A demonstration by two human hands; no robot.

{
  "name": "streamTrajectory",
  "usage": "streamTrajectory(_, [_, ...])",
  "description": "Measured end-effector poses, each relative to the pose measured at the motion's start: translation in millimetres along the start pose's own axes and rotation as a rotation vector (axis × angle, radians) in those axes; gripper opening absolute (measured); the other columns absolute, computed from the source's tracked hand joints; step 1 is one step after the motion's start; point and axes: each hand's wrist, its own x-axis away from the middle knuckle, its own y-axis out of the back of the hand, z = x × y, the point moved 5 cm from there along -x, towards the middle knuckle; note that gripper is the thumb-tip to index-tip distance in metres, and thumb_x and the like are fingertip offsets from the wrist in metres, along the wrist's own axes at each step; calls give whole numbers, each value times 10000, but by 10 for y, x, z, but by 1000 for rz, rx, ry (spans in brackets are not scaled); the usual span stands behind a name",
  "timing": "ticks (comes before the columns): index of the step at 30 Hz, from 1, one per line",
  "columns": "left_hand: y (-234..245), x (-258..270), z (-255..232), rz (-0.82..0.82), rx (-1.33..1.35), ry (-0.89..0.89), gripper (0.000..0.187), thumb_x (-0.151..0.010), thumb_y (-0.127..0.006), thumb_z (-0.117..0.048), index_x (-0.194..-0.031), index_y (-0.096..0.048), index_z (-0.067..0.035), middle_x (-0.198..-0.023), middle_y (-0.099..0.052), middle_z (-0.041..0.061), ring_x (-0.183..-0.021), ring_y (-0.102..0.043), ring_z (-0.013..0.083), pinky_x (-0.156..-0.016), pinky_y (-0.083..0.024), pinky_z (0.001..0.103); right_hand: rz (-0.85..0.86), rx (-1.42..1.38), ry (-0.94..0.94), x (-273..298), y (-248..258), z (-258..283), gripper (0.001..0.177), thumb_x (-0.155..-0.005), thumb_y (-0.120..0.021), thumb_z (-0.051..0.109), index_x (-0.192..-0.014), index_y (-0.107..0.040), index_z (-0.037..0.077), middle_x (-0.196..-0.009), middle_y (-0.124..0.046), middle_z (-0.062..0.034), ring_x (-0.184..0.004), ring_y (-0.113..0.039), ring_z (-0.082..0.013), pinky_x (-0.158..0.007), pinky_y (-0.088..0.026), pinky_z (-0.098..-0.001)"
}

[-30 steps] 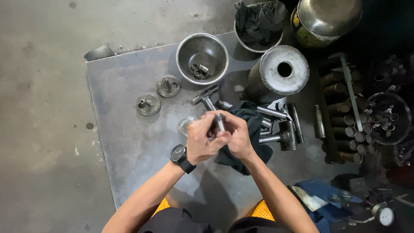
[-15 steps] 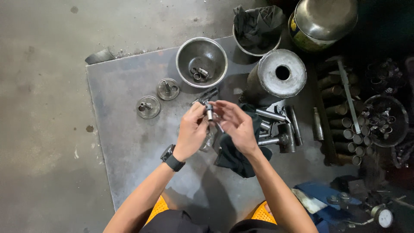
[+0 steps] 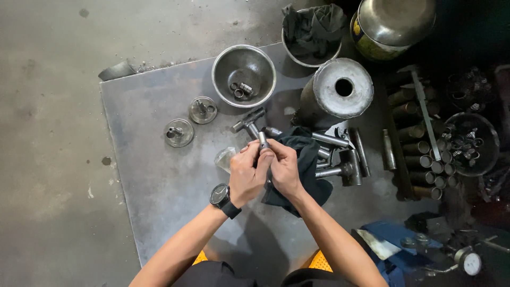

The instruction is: The person cleans various metal mechanical parts, including cylindrical rods and circular discs, using a dark cloth. They wipe the parts individually on a metal workbench, occasionally picking up additional items from a nearby container and a red tube from a shelf.

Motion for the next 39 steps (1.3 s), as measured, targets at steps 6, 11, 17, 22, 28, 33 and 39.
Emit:
streamTrajectory(6, [-58,7,258,116,259,132,79,-1068,-587,-55,-1069,-607,22,-866,-597,112,-794,-577,188,-727,-504,330,-70,-154,-158,-168,26,152,312,-1079,-510,182,-1252,-656,-32,-1140,-747,-68,-928,-650,-87,-815,-528,-236])
streamTrajectory(11, [156,-194,60,26,211,102,98,-954,-646,27,-1051,-654,13,-898,-654,74,-791,-623,96,-694,-524,272,-18,-226,-84,-132,-1,45,374,-1031,-596,167,-1355,-573,-19,-1191,-674,-33,-1009,-617,-86,-884,-518,-247])
streamTrajectory(17, [155,-147,36,-17,51,187,105,-948,-657,-5,-1046,-690,-21,-698,-670,62,-607,-669,139,-575,-526,289,-22,-232,-92,-66,-69,-30,339,-1026,-617,104,-1325,-596,-52,-1083,-655,-18,-938,-595,-82,-819,-501,-243])
streamTrajectory(22, [130,-64,-71,-81,-166,-34,193,-903,-663,9,-1089,-682,-40,-805,-680,152,-697,-682,301,-624,-514,357,-110,-105,-50,-10,-67,23,223,-1057,-591,111,-1199,-640,-54,-986,-675,-12,-876,-603,-64,-788,-498,-227])
streamTrajectory(28, [84,-54,-108,-41,-123,-92,218,-928,-652,5,-1144,-655,-23,-875,-672,170,-725,-677,325,-642,-522,386,-154,-60,-44,-48,38,1,205,-1071,-601,138,-1110,-674,-49,-935,-684,-1,-849,-604,-52,-772,-502,-222])
streamTrajectory(33, [89,-105,98,116,122,35,48,-1021,-627,21,-1068,-622,12,-970,-645,121,-828,-700,219,-733,-546,313,-131,-256,-143,-177,154,-26,290,-1081,-575,160,-1259,-659,-53,-1080,-702,-52,-965,-654,-108,-839,-541,-271])
streamTrajectory(39, [312,-277,75,-19,181,212,104,-945,-676,-37,-1042,-699,-5,-940,-630,38,-759,-700,99,-636,-589,245,25,-272,-37,-157,15,170,376,-1034,-619,103,-1376,-558,-41,-1320,-660,-118,-1216,-644,-213,-1041,-549,-380])
